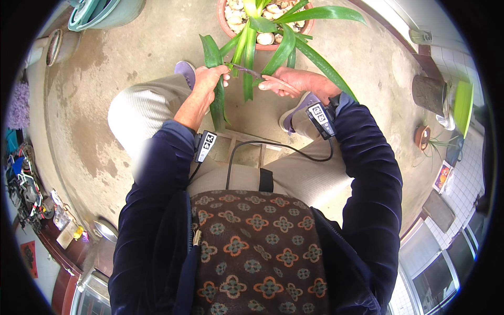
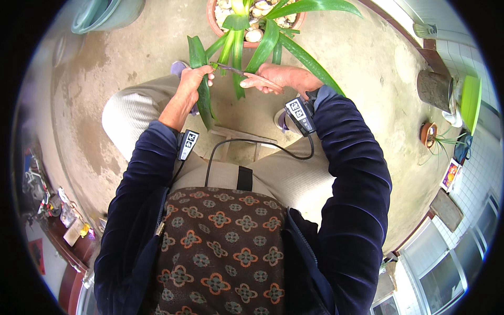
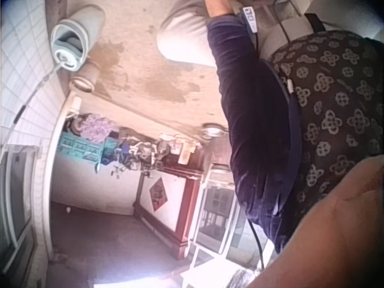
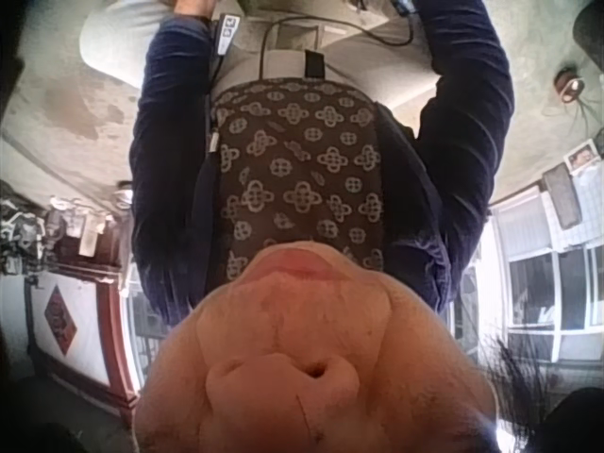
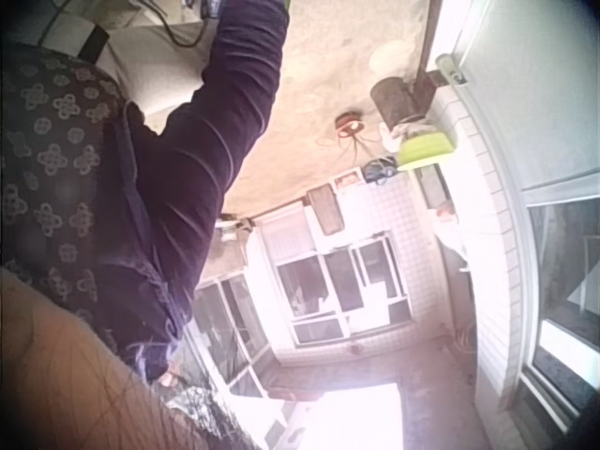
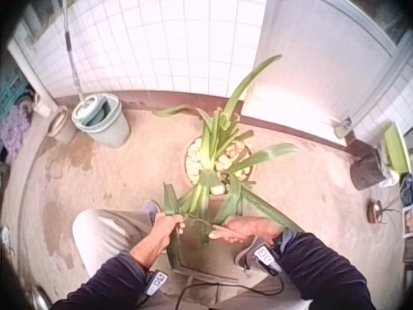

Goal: The person trims several potted plants on a balcony using shears. They move between different plants, including a bougainvillea and a long-leafed plant, cutting leaves and stems. The person also moves a small stool to access a plant.

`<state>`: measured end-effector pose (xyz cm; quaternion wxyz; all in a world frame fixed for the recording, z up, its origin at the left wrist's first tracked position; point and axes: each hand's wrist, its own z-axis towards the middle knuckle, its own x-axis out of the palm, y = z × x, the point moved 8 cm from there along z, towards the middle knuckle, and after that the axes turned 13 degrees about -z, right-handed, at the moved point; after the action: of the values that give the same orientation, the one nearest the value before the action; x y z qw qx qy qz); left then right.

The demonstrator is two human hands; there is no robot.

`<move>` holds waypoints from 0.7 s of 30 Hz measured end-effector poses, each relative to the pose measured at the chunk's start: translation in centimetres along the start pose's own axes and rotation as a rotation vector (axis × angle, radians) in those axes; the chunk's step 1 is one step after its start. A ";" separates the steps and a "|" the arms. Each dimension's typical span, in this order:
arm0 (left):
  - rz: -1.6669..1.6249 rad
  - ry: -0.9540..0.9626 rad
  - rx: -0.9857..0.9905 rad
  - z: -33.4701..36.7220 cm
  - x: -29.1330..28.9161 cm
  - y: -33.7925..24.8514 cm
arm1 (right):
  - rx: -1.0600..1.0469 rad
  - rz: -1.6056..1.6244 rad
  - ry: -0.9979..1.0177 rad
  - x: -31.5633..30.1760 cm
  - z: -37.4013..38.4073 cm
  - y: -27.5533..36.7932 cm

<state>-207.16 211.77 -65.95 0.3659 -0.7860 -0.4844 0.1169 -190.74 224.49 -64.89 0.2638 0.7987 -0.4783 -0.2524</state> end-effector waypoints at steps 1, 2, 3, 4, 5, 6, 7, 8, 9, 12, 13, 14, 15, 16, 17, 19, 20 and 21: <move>0.003 0.002 -0.004 0.0 -0.1 0.1 | -0.027 0.006 0.012 0.1 -0.2 0.3; 0.007 -0.010 -0.010 0.0 -0.3 0.2 | 0.021 -0.004 -0.014 -0.3 -0.3 0.0; 0.007 -0.020 -0.011 0.0 -0.6 0.3 | 0.055 -0.009 -0.015 -0.5 -0.6 -0.2; 0.011 -0.030 -0.018 -0.1 -0.9 0.6 | 0.107 -0.020 -0.012 -0.5 -1.0 -0.5; 0.049 -0.054 -0.036 -0.1 -1.2 1.1 | 0.145 0.004 0.024 -0.5 -1.7 -0.8; 0.090 -0.078 -0.055 0.0 -1.6 1.5 | 0.181 0.001 0.022 -0.7 -2.3 -1.1; 0.132 -0.103 -0.075 0.0 -2.0 1.9 | 0.228 -0.012 0.019 -0.8 -2.9 -1.4; 0.141 -0.080 -0.064 0.2 -1.9 2.1 | 0.274 -0.026 0.015 -0.8 -3.5 -1.7; 0.149 -0.058 -0.054 0.4 -1.8 2.3 | 0.282 -0.012 0.002 -0.8 -4.0 -1.8; 0.190 -0.019 -0.047 1.2 -1.5 3.1 | 0.278 -0.011 -0.007 -0.5 -4.7 -2.2; 0.209 -0.005 -0.038 1.4 -1.4 3.2 | 0.255 -0.040 0.001 -0.5 -4.3 -2.2; 0.188 0.007 -0.040 1.6 -1.3 3.4 | 0.232 -0.068 0.009 -0.4 -4.0 -2.3; 0.168 0.022 -0.037 1.7 -1.3 3.5 | 0.228 -0.043 -0.007 -0.5 -3.5 -2.5; 0.153 0.037 -0.043 1.8 -1.3 3.7 | 0.225 -0.016 -0.022 -0.4 -2.8 -2.8; 0.142 0.038 -0.050 1.8 -1.4 3.8 | 0.222 0.009 -0.037 -0.3 -2.2 -3.1; 0.128 0.034 -0.072 1.9 -1.7 4.1 | 0.213 -0.069 0.011 -0.2 -1.1 -3.5; 0.101 0.036 -0.074 1.9 -1.7 4.1 | 0.225 -0.125 0.027 -0.1 -0.7 -3.7; 0.075 0.038 -0.078 1.9 -1.7 4.2 | 0.200 -0.129 0.029 -0.1 -0.4 -3.6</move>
<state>-206.19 210.10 -70.43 0.3395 -0.8192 -0.4519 0.0966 -188.23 226.12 -67.01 0.1730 0.8538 -0.4447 -0.2082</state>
